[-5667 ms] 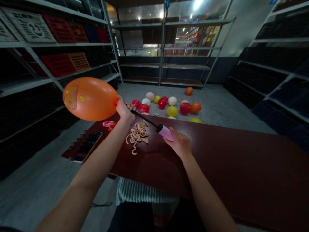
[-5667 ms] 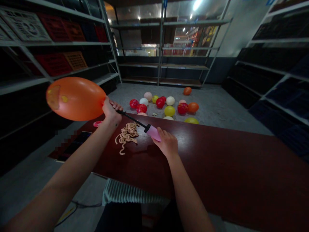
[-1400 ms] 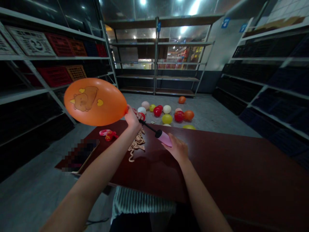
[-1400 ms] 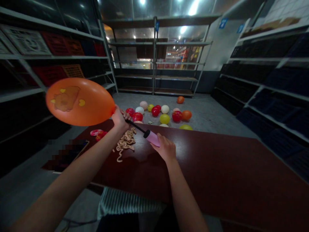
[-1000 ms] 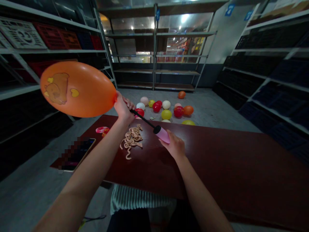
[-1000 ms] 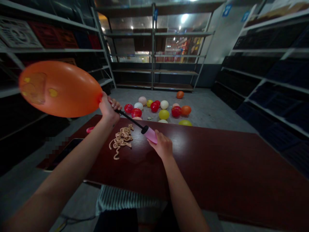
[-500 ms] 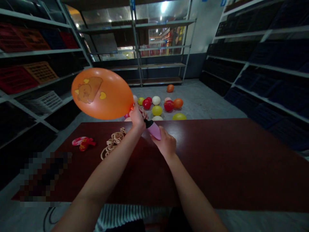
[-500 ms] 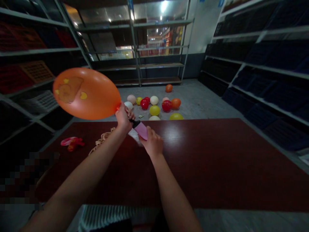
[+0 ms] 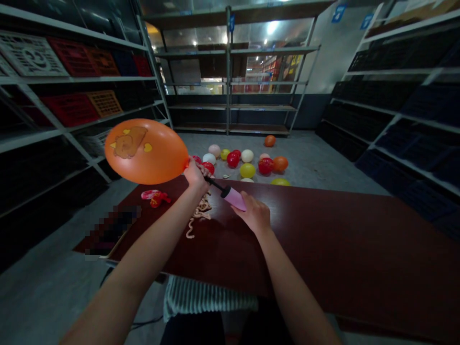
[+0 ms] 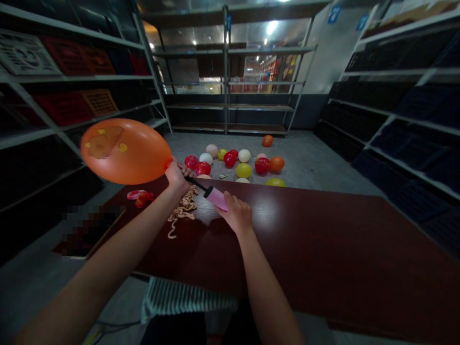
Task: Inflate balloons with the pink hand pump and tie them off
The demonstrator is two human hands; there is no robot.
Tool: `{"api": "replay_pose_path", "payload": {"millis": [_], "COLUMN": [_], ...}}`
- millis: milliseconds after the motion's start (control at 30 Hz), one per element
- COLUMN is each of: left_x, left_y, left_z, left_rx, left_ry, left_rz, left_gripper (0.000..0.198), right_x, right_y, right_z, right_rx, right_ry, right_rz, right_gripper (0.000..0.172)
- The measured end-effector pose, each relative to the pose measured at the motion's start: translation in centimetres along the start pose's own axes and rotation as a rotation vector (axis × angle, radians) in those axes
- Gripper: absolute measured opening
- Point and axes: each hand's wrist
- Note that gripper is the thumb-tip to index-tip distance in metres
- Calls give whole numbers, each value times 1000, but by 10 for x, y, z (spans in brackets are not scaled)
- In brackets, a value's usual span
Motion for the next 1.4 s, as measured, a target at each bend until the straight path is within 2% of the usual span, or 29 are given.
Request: {"api": "replay_pose_path", "payload": {"millis": [100,233,333,400,567,767,900,1000,1067,1167,1400], "left_x": [-30,-66,-81,-83,-59,4,51,73,78,72,24], "left_y": [9,15,12,7,-2,-16,-35,-45,-46,-42,-34], "left_z": [-12,-20,-16,-8,23,62,66,61,58,53,36], "left_rx": [-47,-26,11,46,108,184,250,253,250,230,122], "left_ry": [-24,-53,-42,-29,-8,43,108,133,133,126,81], "left_rz": [12,47,87,118,167,96,19,-24,-34,-46,-28], "left_gripper": [56,56,58,58,57,56,55,54,52,50,49], "right_x": [0,2,4,3,-5,-12,-14,-17,-19,-18,-10], "right_y": [-3,-4,-3,-4,-4,0,1,1,1,3,0], "right_z": [0,-1,-2,-2,-1,-3,-5,-7,-8,-9,-8], "right_rx": [-23,-68,-112,-143,-175,-189,-168,-151,-140,-130,-123], "right_ry": [-12,-3,17,33,66,98,97,92,89,84,67], "right_rz": [-57,-92,-98,-91,-2,147,225,250,251,230,83], "right_gripper": [54,51,49,49,48,48,49,50,50,50,54]}}
Point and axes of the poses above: each hand's wrist, its own y-axis towards the middle knuckle, its own z-axis out of the palm, x = y × z, and after that the axes turned 1 degree about -x, right-handed
